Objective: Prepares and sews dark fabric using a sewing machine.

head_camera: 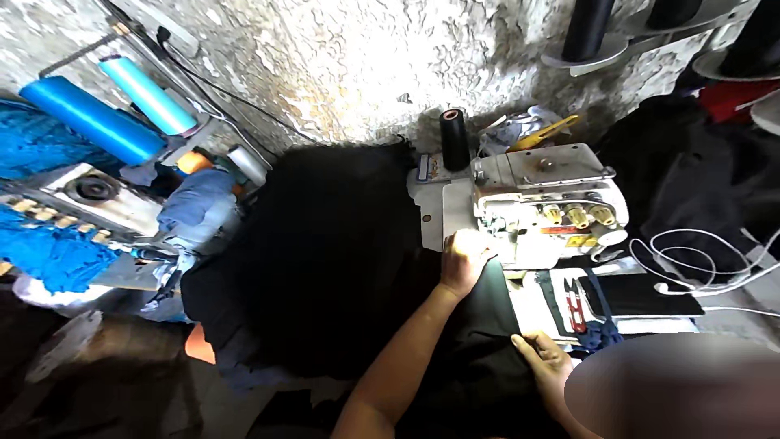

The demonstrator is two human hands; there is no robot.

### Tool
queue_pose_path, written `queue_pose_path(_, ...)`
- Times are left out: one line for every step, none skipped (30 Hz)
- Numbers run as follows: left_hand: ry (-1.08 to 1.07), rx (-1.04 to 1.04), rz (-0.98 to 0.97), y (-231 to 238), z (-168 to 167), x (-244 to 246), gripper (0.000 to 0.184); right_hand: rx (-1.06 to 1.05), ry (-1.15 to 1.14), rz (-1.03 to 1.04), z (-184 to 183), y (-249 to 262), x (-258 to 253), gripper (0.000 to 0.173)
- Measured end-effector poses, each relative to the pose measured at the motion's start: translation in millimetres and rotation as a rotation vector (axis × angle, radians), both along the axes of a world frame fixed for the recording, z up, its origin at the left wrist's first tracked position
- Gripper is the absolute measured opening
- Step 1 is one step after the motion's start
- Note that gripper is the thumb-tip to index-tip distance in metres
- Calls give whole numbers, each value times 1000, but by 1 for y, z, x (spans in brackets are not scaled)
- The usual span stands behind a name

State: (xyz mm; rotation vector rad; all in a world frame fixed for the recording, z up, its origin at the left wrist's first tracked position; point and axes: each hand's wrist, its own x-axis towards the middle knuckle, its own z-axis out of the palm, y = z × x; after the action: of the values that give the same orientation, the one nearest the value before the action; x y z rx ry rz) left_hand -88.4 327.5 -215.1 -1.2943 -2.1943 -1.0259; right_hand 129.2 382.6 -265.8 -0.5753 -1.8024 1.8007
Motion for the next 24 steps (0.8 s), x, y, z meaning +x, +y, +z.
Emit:
queue_pose_path(48,-64,25,-2,2,6,10,-5,-3,7,1,1,0,6)
queue_pose_path(96,-149,69,-4,5,15,13,-18,-2,14,2,1,0,5)
queue_pose_path(132,-227,124,-6,7,26,16,-41,0,24,3,2,0,5)
queue_pose_path(161,-279,187,-7,7,37,17,-65,3,38,4,3,1,6)
queue_pose_path(178,-302,234,-8,4,45,18,-87,5,47,5,5,1,7)
queue_pose_path(181,-309,257,-10,1,51,22,-108,13,48,6,6,1,8)
queue_pose_path(171,-318,264,-12,-1,55,29,-130,27,44,6,7,1,10)
queue_pose_path(159,-328,268,-14,-2,58,33,-148,35,40,8,8,0,12)
queue_pose_path(144,-333,270,-14,-3,59,34,-161,35,35,11,10,-1,13)
queue_pose_path(120,-343,274,-14,-2,60,34,-168,33,29,15,12,-2,13)
queue_pose_path(98,-348,280,-13,-2,61,33,-171,31,20,19,13,-3,13)
queue_pose_path(83,-347,287,-12,-1,60,30,-165,29,5,23,14,-5,13)
queue_pose_path(75,-340,290,-11,0,58,28,-150,26,-12,27,14,-8,12)
queue_pose_path(71,-325,293,-10,-1,57,26,-131,27,-31,30,15,-10,11)
queue_pose_path(72,-308,300,-9,-2,55,25,-107,26,-47,31,16,-12,11)
queue_pose_path(74,-292,306,-7,-3,54,24,-82,18,-58,33,17,-13,10)
queue_pose_path(79,-280,311,-6,-4,53,23,-63,8,-67,35,18,-14,9)
queue_pose_path(84,-273,316,-5,-4,53,22,-45,-5,-73,37,18,-14,8)
queue_pose_path(87,-272,319,-5,-4,52,22,-29,-18,-75,39,17,-14,6)
queue_pose_path(92,-278,322,-5,-4,53,23,-9,-38,-76,41,16,-12,5)
queue_pose_path(96,-290,323,-6,-3,53,24,14,-50,-75,42,15,-11,4)
queue_pose_path(93,-313,322,-8,-1,55,25,42,-54,-75,43,15,-9,4)
queue_pose_path(76,-337,313,-9,1,58,27,74,-57,-72,45,14,-7,5)
queue_pose_path(57,-357,298,-11,4,62,29,110,-60,-67,48,14,-5,6)
